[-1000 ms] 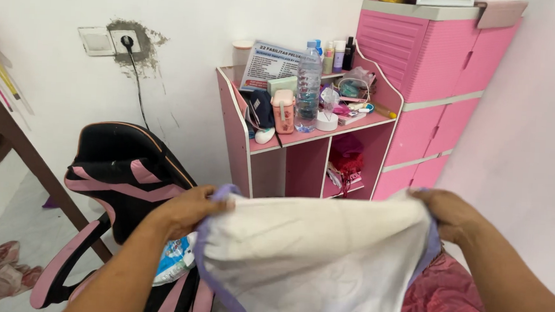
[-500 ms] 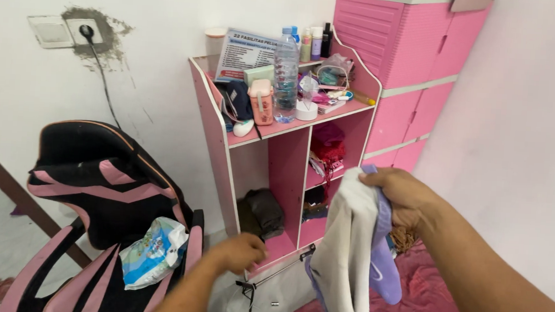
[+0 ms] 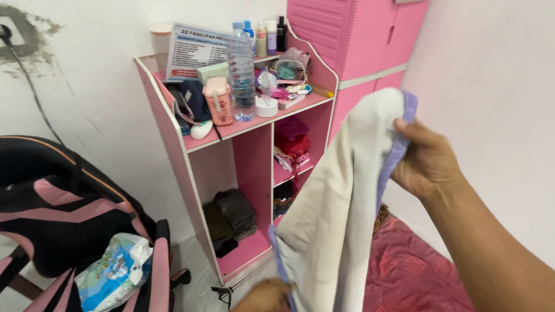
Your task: Tidying a bedroom by folding clothes, organizing items on a shelf, and hanging a bag.
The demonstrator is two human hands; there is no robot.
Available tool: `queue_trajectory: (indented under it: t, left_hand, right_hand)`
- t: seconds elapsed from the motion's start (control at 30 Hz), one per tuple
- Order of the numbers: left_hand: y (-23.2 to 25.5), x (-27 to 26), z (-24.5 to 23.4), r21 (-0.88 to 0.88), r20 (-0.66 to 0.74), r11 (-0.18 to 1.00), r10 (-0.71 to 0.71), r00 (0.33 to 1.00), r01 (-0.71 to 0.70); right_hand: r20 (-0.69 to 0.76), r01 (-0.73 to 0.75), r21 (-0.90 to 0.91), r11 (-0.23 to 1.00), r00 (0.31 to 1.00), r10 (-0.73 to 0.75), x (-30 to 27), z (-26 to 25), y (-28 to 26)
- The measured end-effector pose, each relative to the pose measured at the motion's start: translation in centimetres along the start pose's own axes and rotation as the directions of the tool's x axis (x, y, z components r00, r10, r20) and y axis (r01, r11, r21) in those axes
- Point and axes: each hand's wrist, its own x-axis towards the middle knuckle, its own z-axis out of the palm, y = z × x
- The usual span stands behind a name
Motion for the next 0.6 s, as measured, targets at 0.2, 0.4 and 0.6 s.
queue_trajectory:
  t: [0.2,0.4,0.6]
  left_hand:
    - [11.2,-3.4,-7.7,-0.070,-0.308,0.848,0.483,0.820,-0.526]
    - [19.7,-13.8,-12.2,-0.062,-0.394,0.409,0.828,0.399,-0.911]
    - [20.6,-18.8,-14.6,0.921,0.111,0.096,0.865,0.490,-0.377]
  right_hand:
    - [-0.528,-0.659,-0.551,0.513,0.751,0.397,-0.8,-10.3,0.3]
    - [-0.645,-0.473,-0.486,0.735,0.761,0.064,-1.6,-13.2,-1.4]
    - [-0.735,-0.696,-0.635,0.334,0.678,0.015,-1.6,-14.5,-0.8]
